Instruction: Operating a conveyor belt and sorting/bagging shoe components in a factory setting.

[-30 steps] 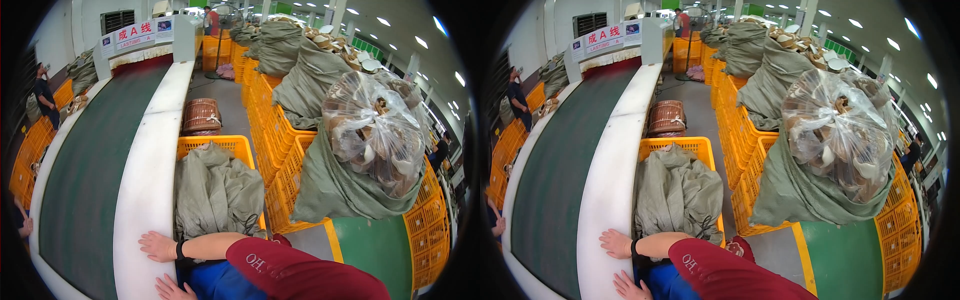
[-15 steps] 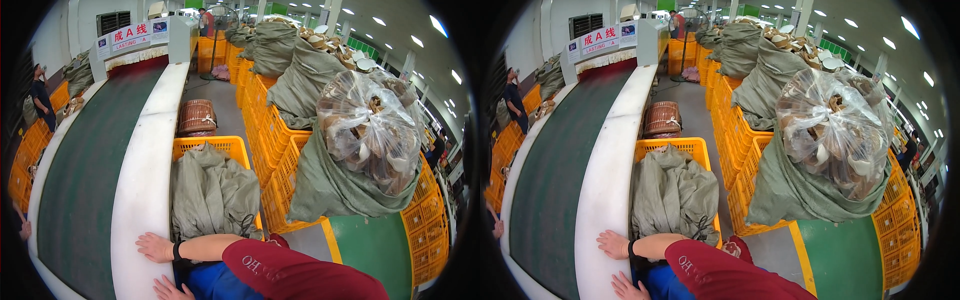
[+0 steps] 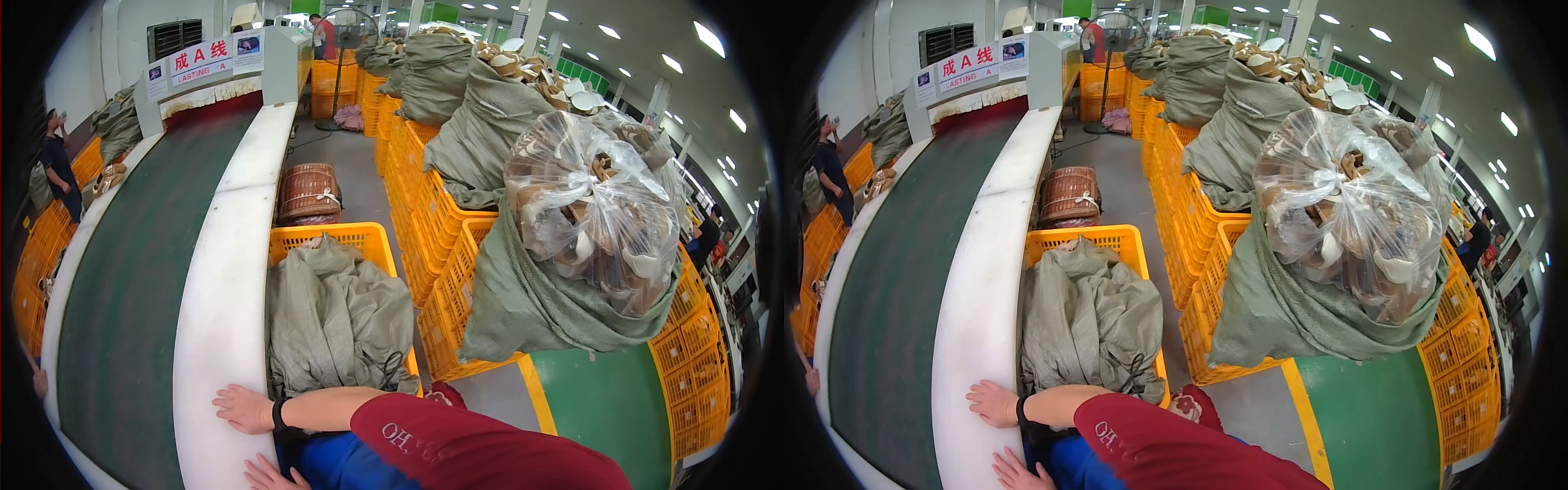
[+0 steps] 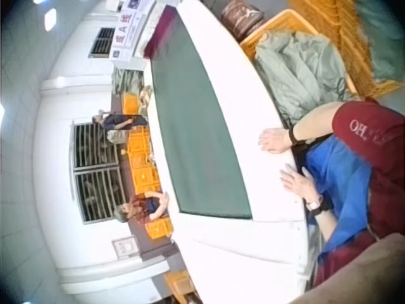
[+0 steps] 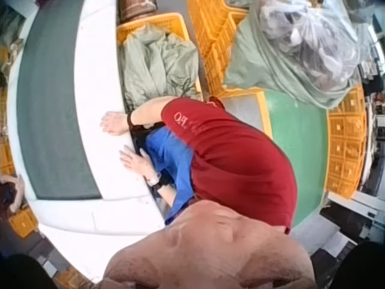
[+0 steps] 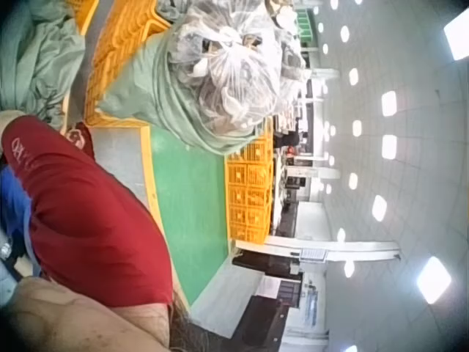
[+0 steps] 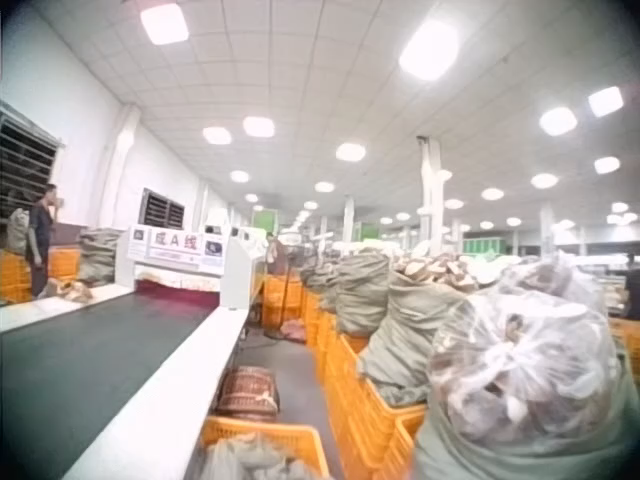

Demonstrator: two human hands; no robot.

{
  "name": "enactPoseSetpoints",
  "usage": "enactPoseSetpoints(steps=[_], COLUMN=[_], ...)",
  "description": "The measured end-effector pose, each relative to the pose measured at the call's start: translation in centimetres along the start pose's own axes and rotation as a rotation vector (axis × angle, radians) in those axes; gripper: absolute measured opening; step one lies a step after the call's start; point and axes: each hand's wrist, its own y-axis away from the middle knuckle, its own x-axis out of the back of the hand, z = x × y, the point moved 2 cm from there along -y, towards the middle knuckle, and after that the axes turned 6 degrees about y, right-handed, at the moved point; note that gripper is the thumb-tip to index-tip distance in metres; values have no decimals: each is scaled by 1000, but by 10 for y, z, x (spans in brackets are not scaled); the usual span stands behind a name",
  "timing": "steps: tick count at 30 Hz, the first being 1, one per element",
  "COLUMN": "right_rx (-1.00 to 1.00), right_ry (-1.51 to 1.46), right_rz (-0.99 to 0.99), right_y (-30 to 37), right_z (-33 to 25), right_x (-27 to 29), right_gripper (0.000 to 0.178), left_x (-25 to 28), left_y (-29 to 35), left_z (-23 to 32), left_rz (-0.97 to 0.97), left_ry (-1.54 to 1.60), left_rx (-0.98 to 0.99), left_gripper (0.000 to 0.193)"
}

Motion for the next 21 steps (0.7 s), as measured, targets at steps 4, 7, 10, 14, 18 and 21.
enactPoseSetpoints(steps=[4, 7, 10, 14, 18, 21], right_rx=[4, 17, 26, 25, 12, 17], right_ry=[4, 18, 26, 44, 39, 52], right_rz=[-8, 25, 63, 65, 62, 67], right_y=[0, -1, -1, -1, -1, -1], right_z=[-1, -1, -1, 0, -1, -1], right_x=[-1, -3, -6, -7, -6, -5], right_gripper=[26, 24, 22, 21, 21, 21], left_x=[1, 1, 1, 1, 0, -2], left_y=[1, 3, 6, 7, 8, 8], left_z=[-1, -4, -6, -7, -8, -9], left_rz=[-8, -6, 0, -2, -7, 0], left_ry=[5, 8, 15, 25, 44, 58], left_rx=[6, 8, 5, 6, 8, 1], left_gripper=[69, 70, 70, 70, 69, 68])
